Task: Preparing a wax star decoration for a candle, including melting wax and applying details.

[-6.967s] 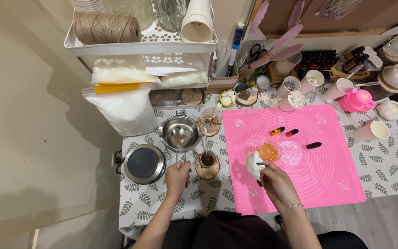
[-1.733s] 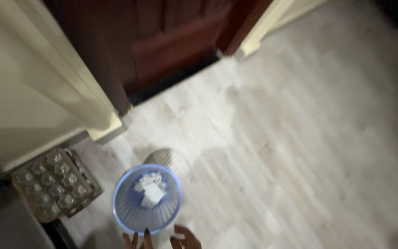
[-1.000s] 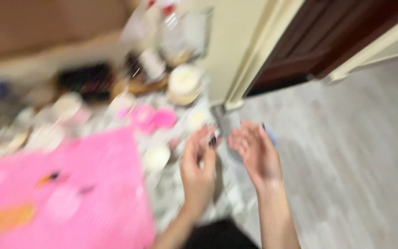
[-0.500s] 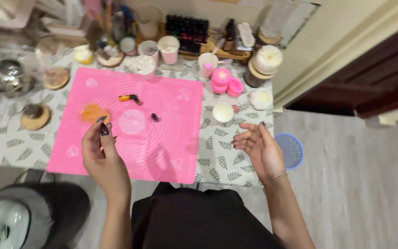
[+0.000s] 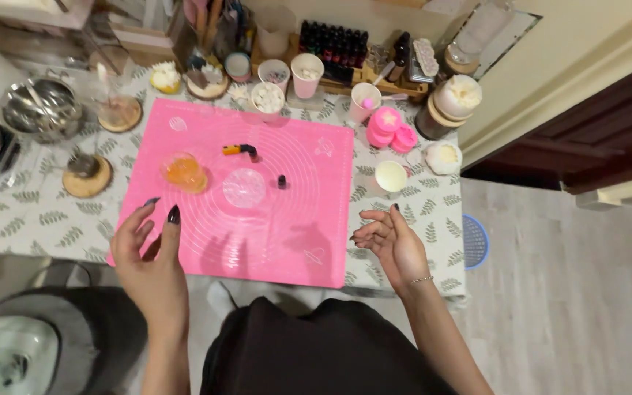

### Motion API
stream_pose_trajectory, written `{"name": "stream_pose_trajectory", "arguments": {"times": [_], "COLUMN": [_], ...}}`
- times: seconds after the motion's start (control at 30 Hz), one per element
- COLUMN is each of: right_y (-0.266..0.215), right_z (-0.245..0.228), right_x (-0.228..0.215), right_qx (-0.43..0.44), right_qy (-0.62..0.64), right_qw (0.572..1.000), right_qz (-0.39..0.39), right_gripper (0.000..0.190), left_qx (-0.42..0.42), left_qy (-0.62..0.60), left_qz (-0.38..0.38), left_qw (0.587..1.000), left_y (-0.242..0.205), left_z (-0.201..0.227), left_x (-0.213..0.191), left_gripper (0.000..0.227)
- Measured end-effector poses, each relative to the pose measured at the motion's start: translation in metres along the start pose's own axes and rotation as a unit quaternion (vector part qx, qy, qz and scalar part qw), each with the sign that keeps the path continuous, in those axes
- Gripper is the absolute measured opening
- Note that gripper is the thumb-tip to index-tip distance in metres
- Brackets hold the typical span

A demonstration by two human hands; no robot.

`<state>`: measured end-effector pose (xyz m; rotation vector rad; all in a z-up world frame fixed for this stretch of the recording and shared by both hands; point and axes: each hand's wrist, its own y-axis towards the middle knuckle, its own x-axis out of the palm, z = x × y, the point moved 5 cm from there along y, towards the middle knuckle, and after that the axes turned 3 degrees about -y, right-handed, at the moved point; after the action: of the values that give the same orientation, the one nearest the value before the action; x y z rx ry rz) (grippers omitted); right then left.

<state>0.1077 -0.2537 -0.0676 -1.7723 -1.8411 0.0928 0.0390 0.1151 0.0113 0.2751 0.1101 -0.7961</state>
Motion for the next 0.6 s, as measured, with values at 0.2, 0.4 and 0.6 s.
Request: {"name": "stream_pose_trajectory", "arguments": {"times": [0.2, 0.4, 0.6], "right_y": [0.034, 0.040, 0.052], "right_z": [0.044, 0.112, 0.099], "right_x": [0.082, 0.161, 0.231], "right_qx": [0.009, 0.022, -0.113], "right_qy": [-0.034, -0.126, -0.341], "right_qw": [0.998, 0.990, 0.930], "right_qz": [0.053, 0.053, 0.075], "right_gripper": [0.034, 0.027, 0.024], "left_qx": [-0.032, -0.015, 0.029], "left_qy": [-0.036, -0.005, 0.016], "left_qz": [-0.041, -0.135, -0.153], "left_qw": [0.998, 0.991, 0.988], "left_y": [0.080, 0.118, 0.134], "left_z": [-0.040, -0.047, -0.033], "left_x": [-0.063, -0.096, -0.093], "left_gripper": [0.041, 0.046, 0.049]}}
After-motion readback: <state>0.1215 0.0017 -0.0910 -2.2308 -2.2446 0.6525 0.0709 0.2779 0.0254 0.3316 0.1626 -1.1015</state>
